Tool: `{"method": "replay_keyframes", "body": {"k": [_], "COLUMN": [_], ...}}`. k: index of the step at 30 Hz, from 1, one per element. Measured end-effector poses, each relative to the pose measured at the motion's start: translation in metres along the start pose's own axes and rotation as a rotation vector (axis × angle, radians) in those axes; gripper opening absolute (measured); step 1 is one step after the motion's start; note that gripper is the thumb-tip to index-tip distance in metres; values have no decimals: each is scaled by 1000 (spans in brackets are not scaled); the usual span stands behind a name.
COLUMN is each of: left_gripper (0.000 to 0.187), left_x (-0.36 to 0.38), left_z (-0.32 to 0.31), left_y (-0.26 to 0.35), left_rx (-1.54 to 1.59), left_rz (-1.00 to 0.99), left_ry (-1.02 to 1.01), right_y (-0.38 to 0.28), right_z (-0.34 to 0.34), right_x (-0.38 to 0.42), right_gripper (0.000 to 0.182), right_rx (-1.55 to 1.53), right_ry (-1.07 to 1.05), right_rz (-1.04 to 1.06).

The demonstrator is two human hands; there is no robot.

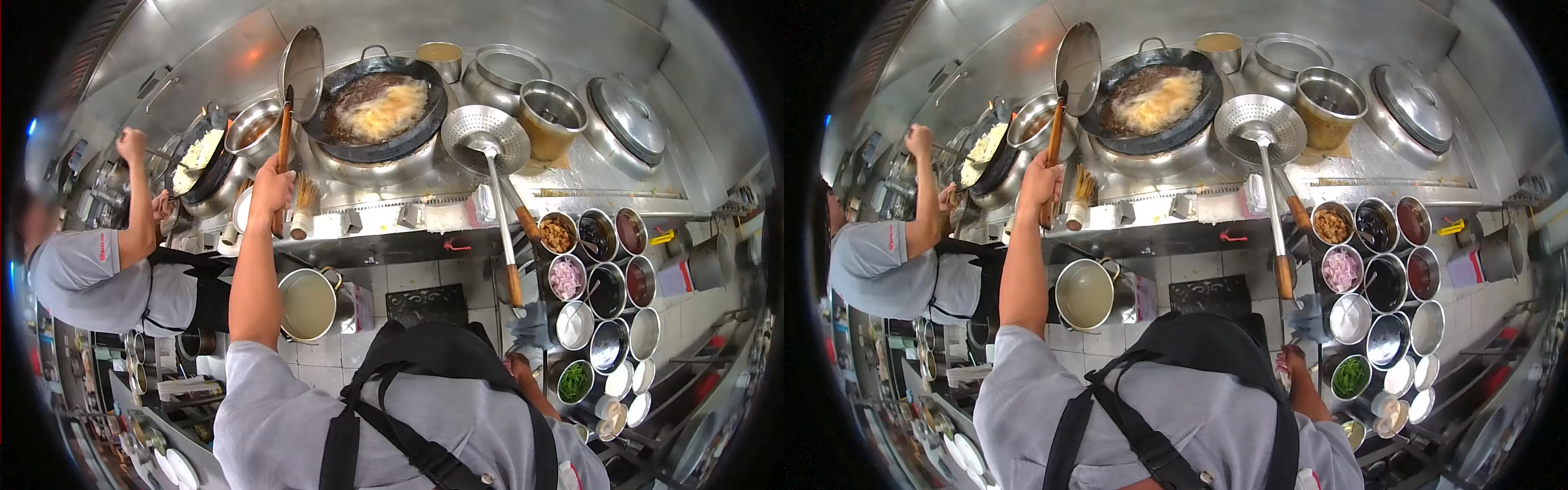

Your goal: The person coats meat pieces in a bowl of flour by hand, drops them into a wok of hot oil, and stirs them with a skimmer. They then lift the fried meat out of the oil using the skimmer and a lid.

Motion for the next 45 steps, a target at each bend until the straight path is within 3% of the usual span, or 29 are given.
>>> {"method": "replay_keyframes", "body": {"k": [2,6,12,15,18,23,26,28,39,43,45], "left_gripper": [41,37,31,29,28,26,26,27,30,32,33], "left_x": [-11,-20,-39,-41,-31,21,29,23,21,20,13], "left_z": [8,-3,-47,-67,-82,-87,-89,-96,-84,-71,-61], "left_y": [-7,-12,-19,-11,2,28,16,22,19,18,14], "left_rx": [-29,25,472,545,590,493,534,497,496,426,377], "left_rz": [5,97,263,255,264,203,197,111,96,113,95], "left_ry": [-19,-83,-403,-434,-433,-383,-349,-304,-267,-211,-209], "right_y": [10,25,24,18,20,17,32,22,4,-12,-22], "right_z": [3,3,6,2,5,11,7,9,-2,-5,-10], "right_x": [1,11,29,32,35,22,24,17,-3,-5,4], "right_gripper": [25,28,33,31,29,22,23,23,25,24,23], "right_rx": [272,306,362,269,212,377,363,357,312,352,0], "right_ry": [-15,-27,-33,4,30,72,60,59,13,-13,-2], "right_rz": [200,245,332,239,171,380,338,334,247,330,63]}}
Point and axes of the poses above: each hand's wrist, its own x-axis away from the middle knuckle, its own z-axis out of the back of the hand, y = z × x, the point moved 1 cm from there along -x, towards the middle knuckle, and after that the axes turned 7 degrees about x, right-handed, at the moved point
